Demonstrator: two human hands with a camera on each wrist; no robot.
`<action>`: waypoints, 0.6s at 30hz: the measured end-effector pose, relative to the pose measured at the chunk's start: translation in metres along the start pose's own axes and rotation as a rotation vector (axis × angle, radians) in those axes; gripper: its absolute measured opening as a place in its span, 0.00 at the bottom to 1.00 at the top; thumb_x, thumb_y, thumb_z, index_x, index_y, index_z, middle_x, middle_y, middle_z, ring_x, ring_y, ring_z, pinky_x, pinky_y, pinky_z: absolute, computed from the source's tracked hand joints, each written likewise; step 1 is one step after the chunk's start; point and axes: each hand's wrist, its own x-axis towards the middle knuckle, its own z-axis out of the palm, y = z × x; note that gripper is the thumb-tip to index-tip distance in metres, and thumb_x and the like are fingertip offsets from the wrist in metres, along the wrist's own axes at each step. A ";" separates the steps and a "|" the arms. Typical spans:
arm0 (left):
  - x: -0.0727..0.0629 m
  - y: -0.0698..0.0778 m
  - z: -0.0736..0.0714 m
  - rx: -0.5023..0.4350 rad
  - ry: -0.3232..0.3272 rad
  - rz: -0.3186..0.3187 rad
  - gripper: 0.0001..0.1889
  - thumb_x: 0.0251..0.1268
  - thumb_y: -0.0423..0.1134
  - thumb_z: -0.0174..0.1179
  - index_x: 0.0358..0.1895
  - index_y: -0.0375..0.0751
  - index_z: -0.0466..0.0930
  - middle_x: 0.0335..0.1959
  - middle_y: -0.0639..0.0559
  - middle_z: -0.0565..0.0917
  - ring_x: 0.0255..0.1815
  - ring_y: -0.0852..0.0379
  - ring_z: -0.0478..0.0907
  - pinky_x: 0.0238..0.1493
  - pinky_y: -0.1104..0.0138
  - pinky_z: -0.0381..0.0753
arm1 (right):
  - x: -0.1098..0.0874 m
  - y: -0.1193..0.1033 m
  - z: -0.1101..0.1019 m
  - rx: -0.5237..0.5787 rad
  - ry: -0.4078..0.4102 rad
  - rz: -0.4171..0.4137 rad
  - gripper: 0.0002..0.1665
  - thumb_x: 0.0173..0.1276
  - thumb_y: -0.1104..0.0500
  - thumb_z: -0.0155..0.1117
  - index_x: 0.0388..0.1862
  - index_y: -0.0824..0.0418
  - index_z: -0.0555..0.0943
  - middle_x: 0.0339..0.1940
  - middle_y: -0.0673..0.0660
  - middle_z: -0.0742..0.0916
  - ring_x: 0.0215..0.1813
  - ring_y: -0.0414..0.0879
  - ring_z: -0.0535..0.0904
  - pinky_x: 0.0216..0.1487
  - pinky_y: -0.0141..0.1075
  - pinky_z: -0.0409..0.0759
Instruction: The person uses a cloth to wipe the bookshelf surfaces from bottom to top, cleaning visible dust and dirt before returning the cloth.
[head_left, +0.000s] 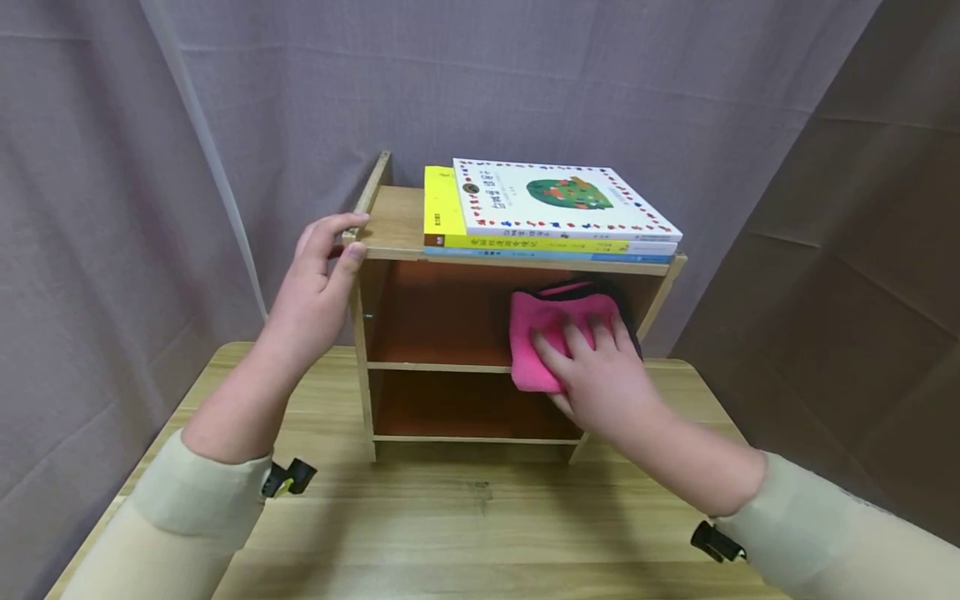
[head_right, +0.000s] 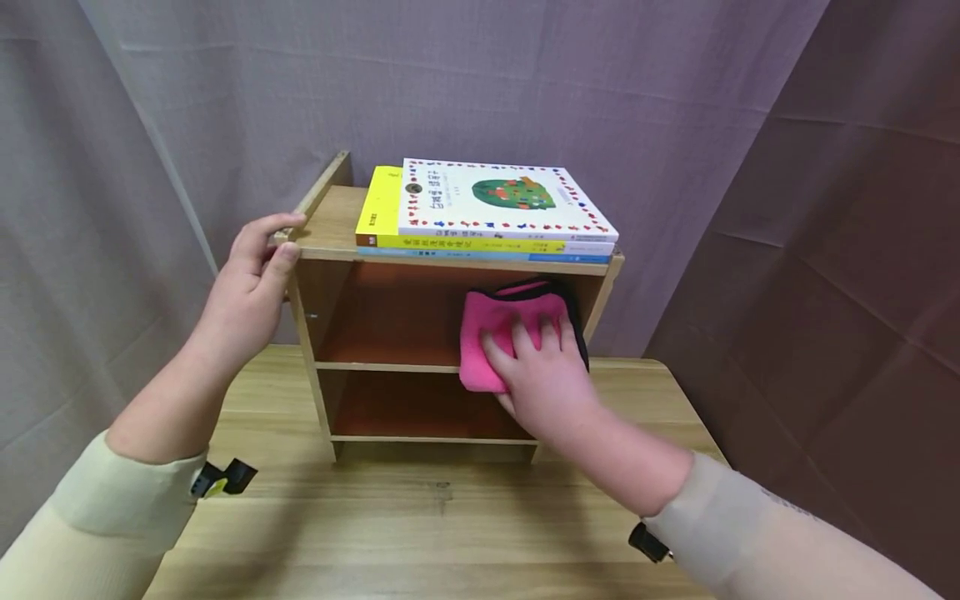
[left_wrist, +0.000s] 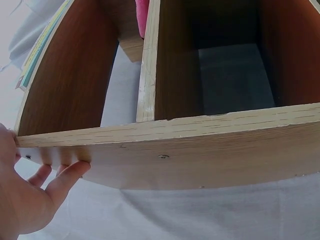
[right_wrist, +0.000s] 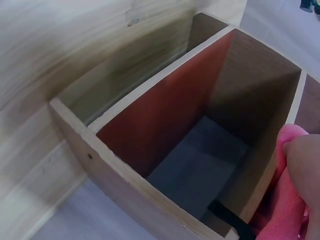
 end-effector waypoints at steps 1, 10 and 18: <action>0.000 0.000 0.000 0.001 0.000 0.000 0.21 0.79 0.52 0.45 0.69 0.53 0.68 0.68 0.47 0.64 0.62 0.48 0.67 0.59 0.50 0.70 | 0.000 -0.001 0.001 0.004 0.001 0.007 0.40 0.56 0.41 0.73 0.65 0.54 0.74 0.58 0.68 0.77 0.54 0.72 0.74 0.63 0.68 0.64; 0.000 0.000 0.000 0.005 0.015 0.006 0.21 0.79 0.51 0.46 0.68 0.51 0.69 0.68 0.47 0.65 0.61 0.47 0.67 0.59 0.50 0.69 | 0.000 -0.004 0.006 0.036 0.039 0.042 0.36 0.61 0.39 0.69 0.63 0.56 0.76 0.57 0.67 0.78 0.56 0.70 0.72 0.63 0.67 0.65; 0.000 0.000 0.001 -0.007 0.016 0.005 0.20 0.79 0.51 0.46 0.68 0.51 0.69 0.68 0.46 0.65 0.61 0.47 0.67 0.59 0.50 0.69 | -0.002 -0.009 0.010 0.060 0.060 0.090 0.34 0.63 0.39 0.66 0.63 0.56 0.78 0.57 0.67 0.79 0.57 0.69 0.73 0.64 0.66 0.65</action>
